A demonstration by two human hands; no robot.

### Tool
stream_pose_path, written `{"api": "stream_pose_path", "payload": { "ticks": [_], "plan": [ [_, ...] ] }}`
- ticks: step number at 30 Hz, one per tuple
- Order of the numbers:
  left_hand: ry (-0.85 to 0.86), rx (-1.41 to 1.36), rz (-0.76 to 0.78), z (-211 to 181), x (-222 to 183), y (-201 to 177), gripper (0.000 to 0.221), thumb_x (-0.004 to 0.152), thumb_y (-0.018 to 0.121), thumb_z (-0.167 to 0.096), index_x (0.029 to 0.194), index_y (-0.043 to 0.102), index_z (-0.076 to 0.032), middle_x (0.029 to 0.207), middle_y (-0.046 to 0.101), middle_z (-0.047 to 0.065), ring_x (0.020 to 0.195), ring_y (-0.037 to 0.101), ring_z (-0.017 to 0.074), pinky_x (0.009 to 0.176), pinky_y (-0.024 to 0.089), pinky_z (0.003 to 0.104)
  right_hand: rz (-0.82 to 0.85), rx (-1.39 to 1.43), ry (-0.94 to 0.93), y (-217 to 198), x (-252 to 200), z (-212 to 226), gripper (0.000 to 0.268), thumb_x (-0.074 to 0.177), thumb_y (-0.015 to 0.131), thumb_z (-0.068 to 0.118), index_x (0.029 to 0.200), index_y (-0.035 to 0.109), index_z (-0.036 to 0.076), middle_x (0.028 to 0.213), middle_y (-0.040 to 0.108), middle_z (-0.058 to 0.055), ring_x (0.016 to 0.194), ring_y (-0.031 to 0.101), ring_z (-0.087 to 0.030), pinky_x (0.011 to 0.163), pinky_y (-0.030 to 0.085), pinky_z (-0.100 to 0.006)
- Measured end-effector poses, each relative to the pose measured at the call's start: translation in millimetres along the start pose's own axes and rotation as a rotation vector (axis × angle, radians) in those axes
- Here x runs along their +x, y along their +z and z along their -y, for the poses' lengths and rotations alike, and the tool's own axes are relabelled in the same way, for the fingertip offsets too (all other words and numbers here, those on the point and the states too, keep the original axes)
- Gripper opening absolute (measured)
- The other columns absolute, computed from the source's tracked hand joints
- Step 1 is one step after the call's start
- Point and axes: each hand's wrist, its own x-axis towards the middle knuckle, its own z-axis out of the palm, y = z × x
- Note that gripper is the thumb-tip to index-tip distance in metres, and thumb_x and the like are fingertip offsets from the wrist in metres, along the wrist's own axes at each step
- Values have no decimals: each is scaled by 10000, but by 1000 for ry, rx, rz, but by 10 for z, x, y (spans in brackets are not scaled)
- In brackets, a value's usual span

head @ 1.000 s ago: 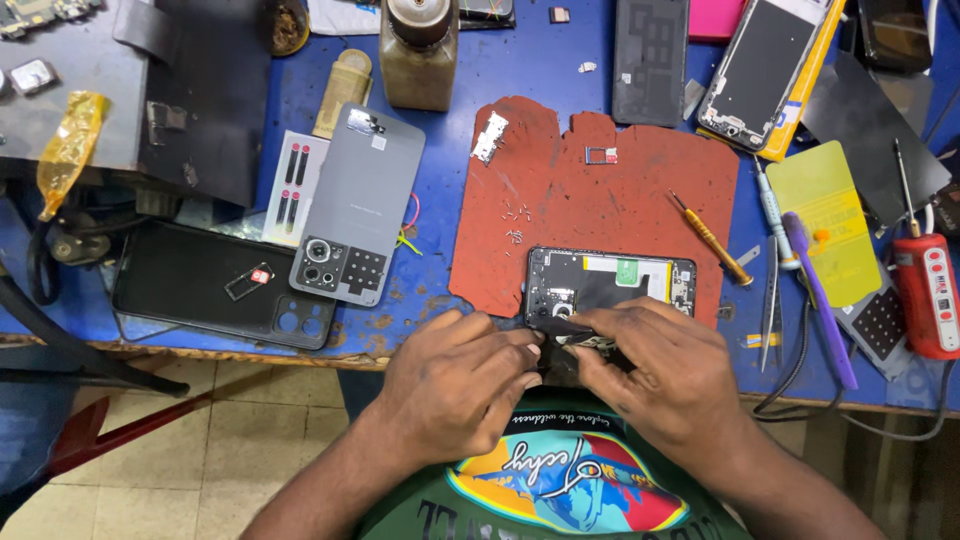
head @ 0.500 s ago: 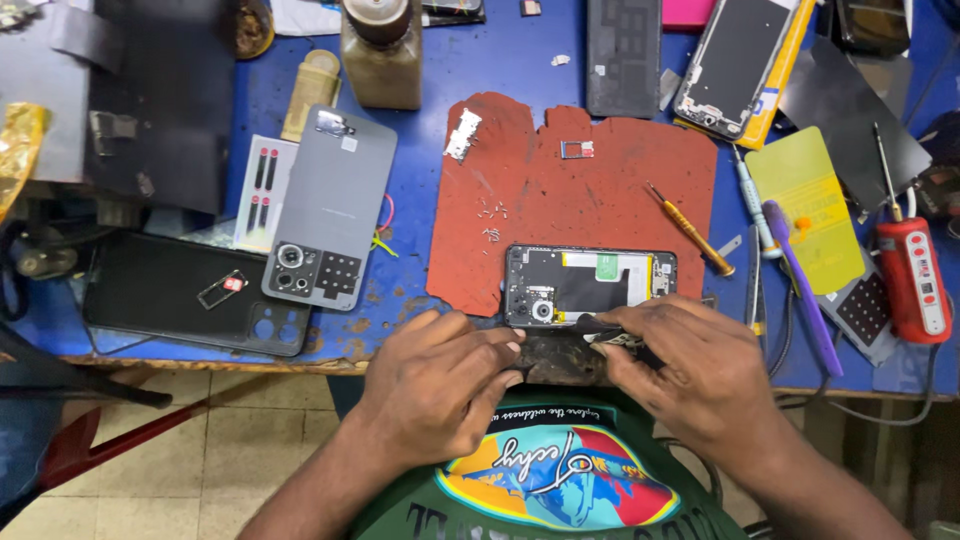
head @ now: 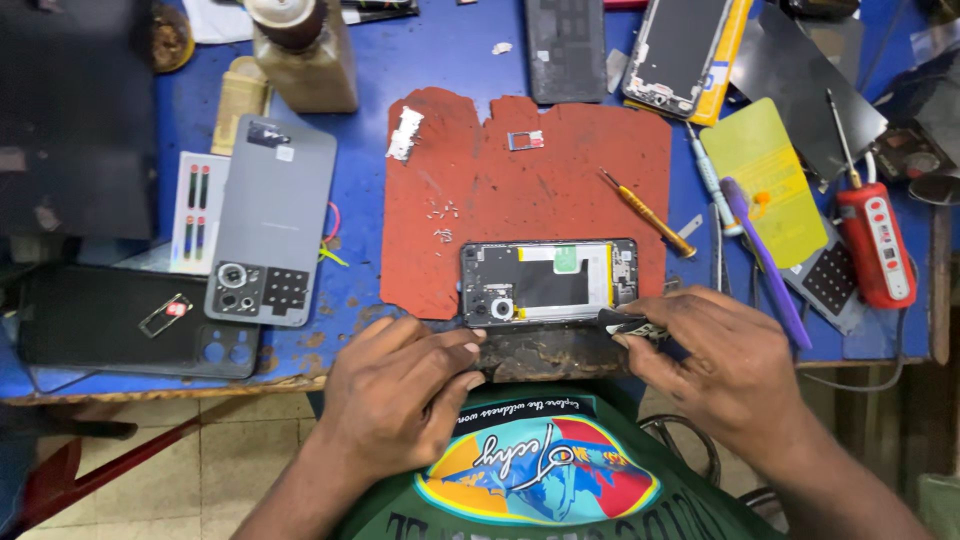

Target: The person uses a screwdriver and their hands to disassemble and install components within a mobile phone, handling the phone body, a battery, and a back cover on a workbench.

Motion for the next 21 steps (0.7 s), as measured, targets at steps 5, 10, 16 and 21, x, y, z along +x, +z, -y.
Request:
{"api": "stream_pose_path", "payload": {
  "ticks": [5, 10, 16, 21],
  "plan": [
    [-18, 8, -3, -24, 24, 16, 220, 765, 815, -63, 937, 679, -53, 1047, 776, 56, 712, 639, 211, 622, 448, 371, -6, -31, 29, -92, -73, -88, 284, 754, 825, 62, 985, 685, -26, 914, 734, -139, 809, 729, -287, 689, 569, -365],
    [-26, 20, -1, -33, 47, 32, 236, 760, 809, -50, 950, 669, -36, 1034, 772, 64, 701, 642, 218, 619, 456, 375, -7, -56, 86, -177, -131, -157, 293, 755, 834, 75, 995, 697, -22, 923, 743, -140, 792, 726, -279, 678, 564, -361],
    [-46, 18, 7, -43, 56, 48, 257, 746, 805, -37, 964, 670, -20, 1015, 773, 80, 689, 638, 231, 616, 463, 382, -10, -78, 107, -254, -179, -211, 270, 771, 816, 67, 1008, 709, -7, 938, 754, -122, 809, 734, -262, 691, 572, -353],
    [-52, 27, 12, -36, 47, 68, 246, 752, 802, -34, 954, 661, -23, 1029, 776, 94, 707, 652, 232, 627, 470, 383, -23, -81, 122, -265, -208, -239, 294, 766, 827, 84, 1010, 700, -18, 936, 745, -129, 801, 720, -266, 690, 568, -358]
  ]
}}
